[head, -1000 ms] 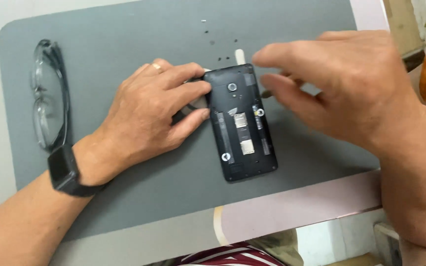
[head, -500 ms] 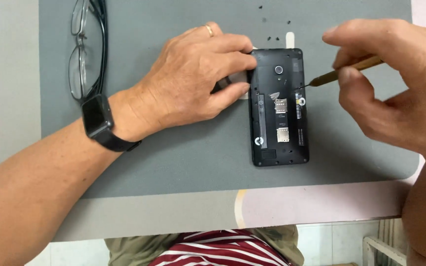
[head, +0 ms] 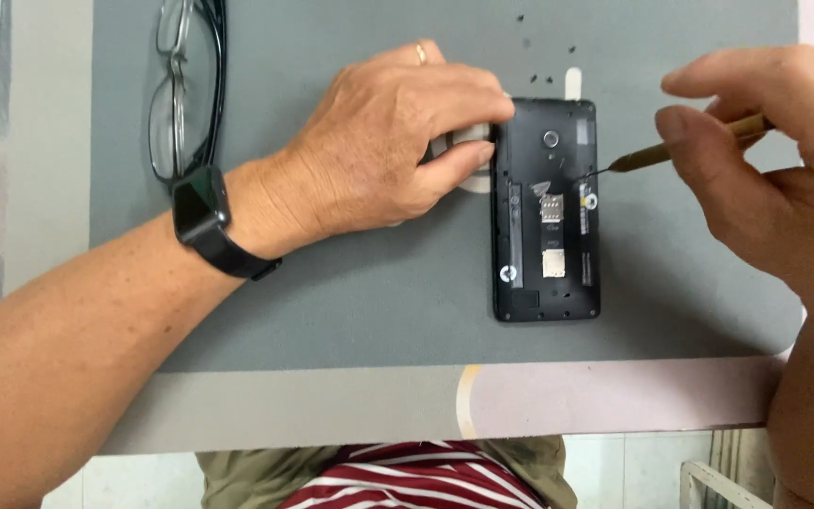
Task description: The person uses a screwdriver to remove screws from the back of a disassembled smartphone. They carefully place the removed screws on the mat next to the device.
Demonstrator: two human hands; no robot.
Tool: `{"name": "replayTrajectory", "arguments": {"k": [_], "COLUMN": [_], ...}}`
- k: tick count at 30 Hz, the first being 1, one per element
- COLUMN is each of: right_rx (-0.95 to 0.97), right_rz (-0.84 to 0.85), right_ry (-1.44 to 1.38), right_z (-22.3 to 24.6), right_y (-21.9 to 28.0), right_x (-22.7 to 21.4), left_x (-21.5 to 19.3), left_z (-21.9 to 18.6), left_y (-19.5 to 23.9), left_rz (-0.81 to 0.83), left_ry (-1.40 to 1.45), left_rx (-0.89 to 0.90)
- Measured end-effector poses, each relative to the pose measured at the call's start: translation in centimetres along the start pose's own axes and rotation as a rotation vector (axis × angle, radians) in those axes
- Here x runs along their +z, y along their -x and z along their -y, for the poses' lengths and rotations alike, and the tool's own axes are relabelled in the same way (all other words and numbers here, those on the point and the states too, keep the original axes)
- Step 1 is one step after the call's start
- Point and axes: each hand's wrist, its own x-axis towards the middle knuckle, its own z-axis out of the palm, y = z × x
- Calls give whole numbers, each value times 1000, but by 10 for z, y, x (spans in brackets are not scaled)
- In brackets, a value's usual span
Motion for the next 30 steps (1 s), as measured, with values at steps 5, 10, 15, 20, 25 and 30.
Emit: {"name": "replayTrajectory", "arguments": {"k": [5,10,15,20,25,30], "right_rx": [-68,-53,-100,-136,-138,-140], "right_rz": [54,-29,-25,-97,-72,-40], "right_ry": [46,160,205,213,211,229], "right_z": [19,22,18,5,16,12], "right_y": [-14,-11,-12,-8,-14,-14], "right_x": [-12,-8,-5,1,-3,-3], "left_x": [4,6,6,8,7,4], "left_z": [0,1,0,3,1,-1], "left_y": [2,2,2,2,2,1], "left_rz": [-11,-23,-15,-39,-30,-19], "left_ry": [44,51,63,74,90,86], "left_rx": [-123,-118,-166,-181,-219,-211]}}
